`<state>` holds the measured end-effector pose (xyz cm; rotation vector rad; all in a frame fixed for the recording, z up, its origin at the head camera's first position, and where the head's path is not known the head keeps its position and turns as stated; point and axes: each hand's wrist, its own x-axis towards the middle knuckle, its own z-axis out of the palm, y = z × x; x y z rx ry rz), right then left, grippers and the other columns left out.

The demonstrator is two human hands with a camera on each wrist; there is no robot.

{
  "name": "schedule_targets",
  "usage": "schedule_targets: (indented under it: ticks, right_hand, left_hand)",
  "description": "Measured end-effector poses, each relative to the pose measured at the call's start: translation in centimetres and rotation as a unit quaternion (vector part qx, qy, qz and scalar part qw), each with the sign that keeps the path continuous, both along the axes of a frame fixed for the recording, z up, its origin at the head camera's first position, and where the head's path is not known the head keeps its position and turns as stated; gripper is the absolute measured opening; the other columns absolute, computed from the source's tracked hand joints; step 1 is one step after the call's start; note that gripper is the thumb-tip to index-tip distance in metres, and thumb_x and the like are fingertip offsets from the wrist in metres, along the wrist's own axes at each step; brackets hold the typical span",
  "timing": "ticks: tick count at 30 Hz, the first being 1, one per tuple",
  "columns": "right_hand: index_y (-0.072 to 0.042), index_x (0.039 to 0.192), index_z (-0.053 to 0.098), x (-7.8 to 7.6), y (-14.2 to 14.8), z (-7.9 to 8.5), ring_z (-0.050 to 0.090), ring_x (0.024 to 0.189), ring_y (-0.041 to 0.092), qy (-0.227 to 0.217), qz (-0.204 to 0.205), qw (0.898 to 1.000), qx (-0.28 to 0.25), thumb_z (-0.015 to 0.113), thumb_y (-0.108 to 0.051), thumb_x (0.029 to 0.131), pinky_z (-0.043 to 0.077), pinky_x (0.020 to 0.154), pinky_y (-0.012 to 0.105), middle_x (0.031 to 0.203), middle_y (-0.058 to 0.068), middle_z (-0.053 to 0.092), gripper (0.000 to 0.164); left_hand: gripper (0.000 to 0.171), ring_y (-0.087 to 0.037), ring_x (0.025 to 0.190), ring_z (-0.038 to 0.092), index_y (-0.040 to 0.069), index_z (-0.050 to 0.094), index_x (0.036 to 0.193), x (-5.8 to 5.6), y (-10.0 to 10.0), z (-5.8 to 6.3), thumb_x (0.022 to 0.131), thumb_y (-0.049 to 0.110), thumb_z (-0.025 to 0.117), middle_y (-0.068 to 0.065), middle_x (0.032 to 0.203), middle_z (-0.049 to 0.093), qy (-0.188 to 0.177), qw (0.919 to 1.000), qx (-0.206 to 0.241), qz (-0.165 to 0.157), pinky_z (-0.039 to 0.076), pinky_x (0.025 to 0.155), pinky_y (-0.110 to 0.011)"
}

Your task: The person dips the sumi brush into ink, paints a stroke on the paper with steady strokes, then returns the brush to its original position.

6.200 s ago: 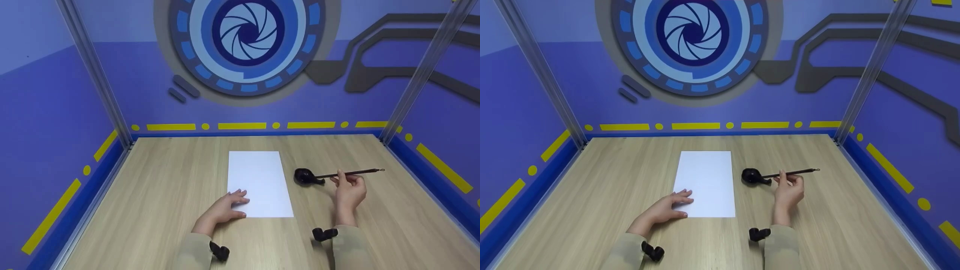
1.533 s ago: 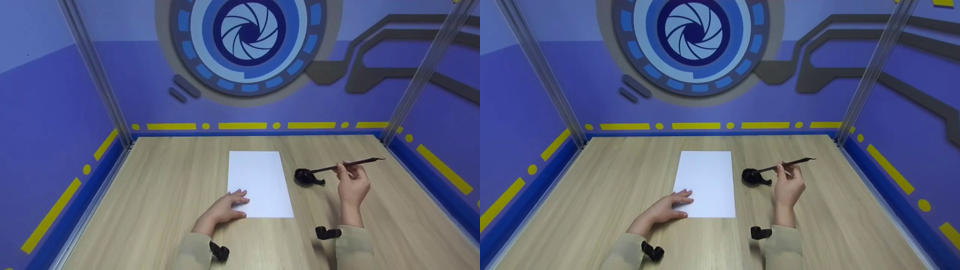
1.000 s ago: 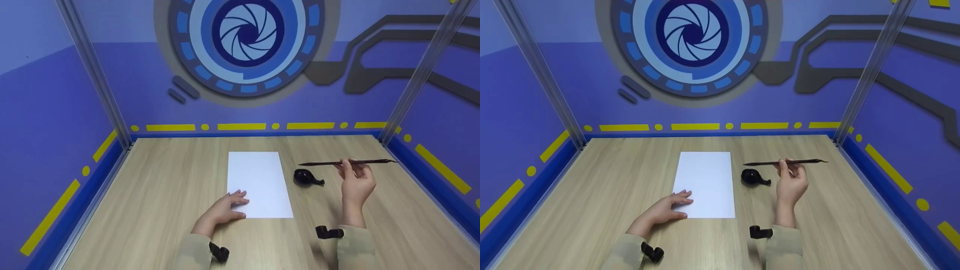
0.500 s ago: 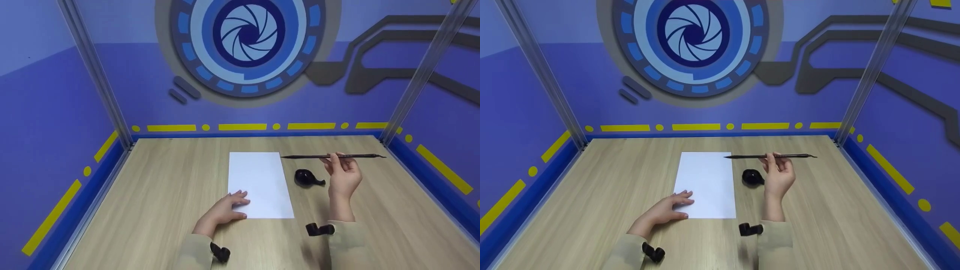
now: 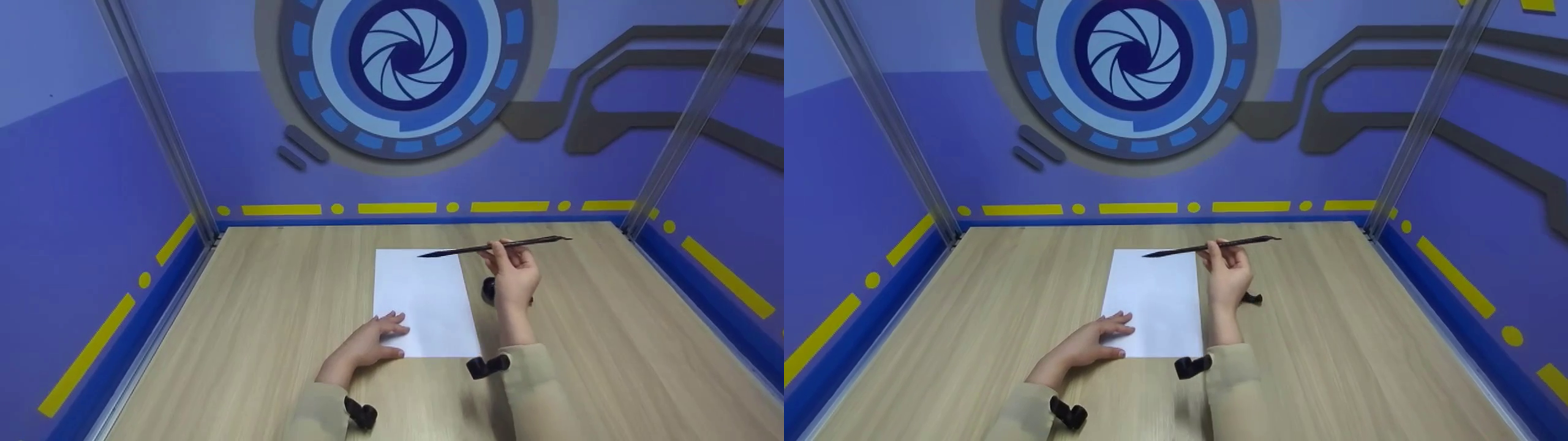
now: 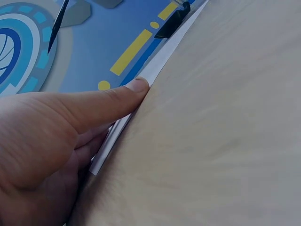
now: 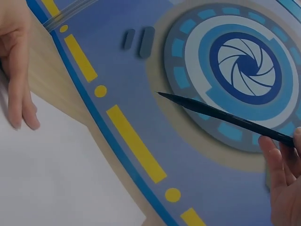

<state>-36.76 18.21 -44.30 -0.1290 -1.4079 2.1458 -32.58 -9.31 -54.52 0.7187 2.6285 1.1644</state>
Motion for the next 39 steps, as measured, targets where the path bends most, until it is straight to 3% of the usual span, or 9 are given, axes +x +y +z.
schedule_targets:
  ticks: [10, 21, 31, 39]
  right_hand:
    - [0.001, 0.103, 0.066, -1.8, -3.5, -1.9, 0.077, 0.067, 0.011, -0.005, 0.032, 0.999, 0.000, 0.069, 0.001, 0.095, 0.063, 0.062, 0.020, 0.080, -0.002, 0.077, 0.008]
    - [0.012, 0.107, 0.064, -2.6, -6.0, -4.0, 0.076, 0.065, 0.009, -0.032, 0.038, 0.996, 0.068, 0.071, 0.001, 0.093, 0.065, 0.065, 0.022, 0.082, 0.000, 0.075, 0.018]
    - [0.013, 0.106, 0.065, -2.9, -7.0, -5.1, 0.076, 0.064, 0.009, -0.047, 0.030, 0.993, 0.105, 0.072, 0.002, 0.092, 0.064, 0.063, 0.021, 0.084, 0.013, 0.076, 0.019]
    - [0.017, 0.108, 0.064, -3.3, -7.4, -5.6, 0.076, 0.064, 0.011, -0.048, 0.037, 0.993, 0.103, 0.073, 0.002, 0.091, 0.062, 0.060, 0.017, 0.086, 0.020, 0.076, 0.023]
  left_hand:
    - [0.045, -0.033, 0.157, 0.032, 0.010, 0.068, 0.134, 0.1, 0.0, 0.0, 0.091, 0.020, 0.078, -0.008, 0.161, 0.046, 0.000, 1.0000, 0.003, 0.000, 0.015, 0.132, -0.058]
    - [0.045, -0.035, 0.154, 0.036, 0.003, 0.068, 0.132, -0.1, 0.0, 0.0, 0.090, 0.016, 0.077, -0.013, 0.159, 0.049, 0.029, 0.9994, 0.003, -0.020, 0.020, 0.131, -0.056]
    - [0.045, -0.034, 0.154, 0.037, 0.005, 0.069, 0.132, -0.2, 0.1, -0.2, 0.090, 0.019, 0.078, -0.012, 0.159, 0.049, 0.027, 0.9994, 0.001, -0.019, 0.020, 0.131, -0.056]
    - [0.046, -0.035, 0.153, 0.038, 0.003, 0.069, 0.132, -0.3, 0.0, -0.2, 0.089, 0.018, 0.078, -0.013, 0.158, 0.049, 0.035, 0.9991, -0.001, -0.023, 0.021, 0.130, -0.056]
